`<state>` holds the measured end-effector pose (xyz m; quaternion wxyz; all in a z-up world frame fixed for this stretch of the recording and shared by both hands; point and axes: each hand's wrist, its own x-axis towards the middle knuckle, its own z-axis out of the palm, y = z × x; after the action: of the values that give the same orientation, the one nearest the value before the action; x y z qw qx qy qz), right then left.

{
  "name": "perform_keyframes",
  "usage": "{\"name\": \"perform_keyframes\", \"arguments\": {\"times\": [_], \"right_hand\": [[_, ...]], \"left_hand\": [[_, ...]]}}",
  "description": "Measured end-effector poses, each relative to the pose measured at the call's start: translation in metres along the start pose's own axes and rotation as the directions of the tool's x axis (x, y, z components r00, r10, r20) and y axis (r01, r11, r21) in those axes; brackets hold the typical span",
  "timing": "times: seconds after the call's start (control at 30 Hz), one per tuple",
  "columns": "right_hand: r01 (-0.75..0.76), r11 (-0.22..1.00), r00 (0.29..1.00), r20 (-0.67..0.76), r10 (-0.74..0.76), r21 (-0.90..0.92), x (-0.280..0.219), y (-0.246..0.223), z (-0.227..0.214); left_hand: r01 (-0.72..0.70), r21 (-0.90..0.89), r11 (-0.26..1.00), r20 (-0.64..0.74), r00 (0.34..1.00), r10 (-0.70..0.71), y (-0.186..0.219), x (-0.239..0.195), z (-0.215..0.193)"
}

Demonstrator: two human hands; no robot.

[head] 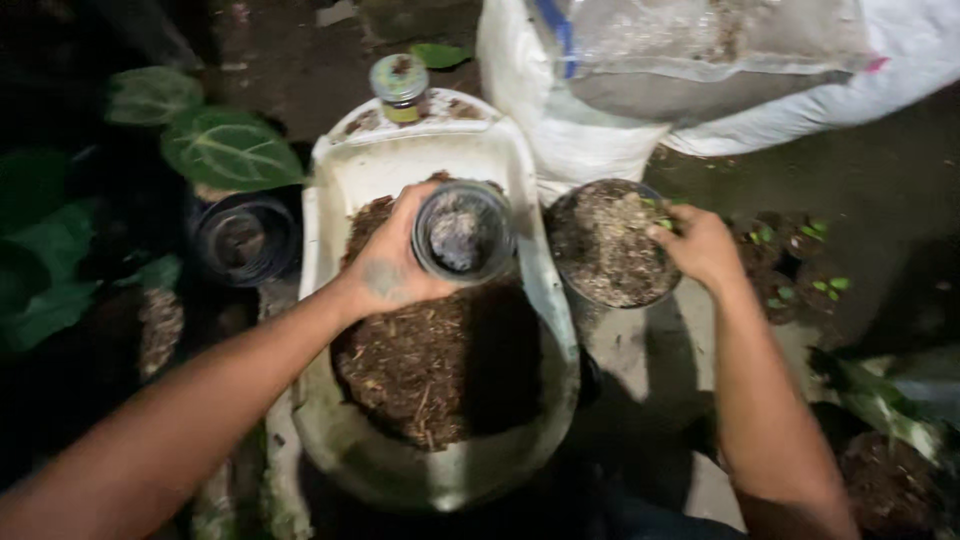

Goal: The person repeatedly takes small seedlings from a larger container, places them into small black plastic pots, and fills the pots with soil from a white tub. The person pats the soil around the seedlings and sets the finished pots aside.

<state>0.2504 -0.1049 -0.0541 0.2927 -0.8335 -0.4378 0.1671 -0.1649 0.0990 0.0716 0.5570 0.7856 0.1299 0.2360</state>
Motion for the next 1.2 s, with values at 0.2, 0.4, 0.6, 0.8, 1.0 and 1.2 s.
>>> {"name": "perform_keyframes", "arguments": {"times": [0.2,0.4,0.6,0.8,1.0,1.2], "right_hand": [[-0.049,0.7,0.943,0.197,0.267,-0.713,-0.005,-0.083,-0.05],[0.579,0.615,0.634,0.77,0.072,-0.535,-0.053,-0.205,0.007],[0.8,0.563,0.431,0.851,-0.3,-0.207,-0.046,-0.293,0.132],[0.554,0.79,0.599,0.785,-0.158,-0.264,-0.092,-0.315,0.178],[0.853,0.446,0.412,0.874,-0.258,-0.271,-0.169,-0.296,0.155],[0.495,0.829,0.589,0.802,-0.1,-0.26,-0.145,-0.256,0.148]], "left_hand": [[0.037,0.146,0.989,-0.183,0.983,-0.01,-0.015,-0.1,-0.03],[0.319,0.265,0.91,-0.446,0.877,-0.178,-0.045,-0.176,-0.028],[0.276,0.477,0.834,-0.509,0.861,0.006,-0.054,-0.193,-0.029],[0.305,0.222,0.926,-0.606,0.788,-0.114,-0.064,-0.197,-0.019],[0.179,0.105,0.978,-0.597,0.798,-0.082,-0.079,-0.178,0.001],[0.28,0.042,0.959,-0.503,0.835,-0.222,-0.09,-0.18,0.018]]}}
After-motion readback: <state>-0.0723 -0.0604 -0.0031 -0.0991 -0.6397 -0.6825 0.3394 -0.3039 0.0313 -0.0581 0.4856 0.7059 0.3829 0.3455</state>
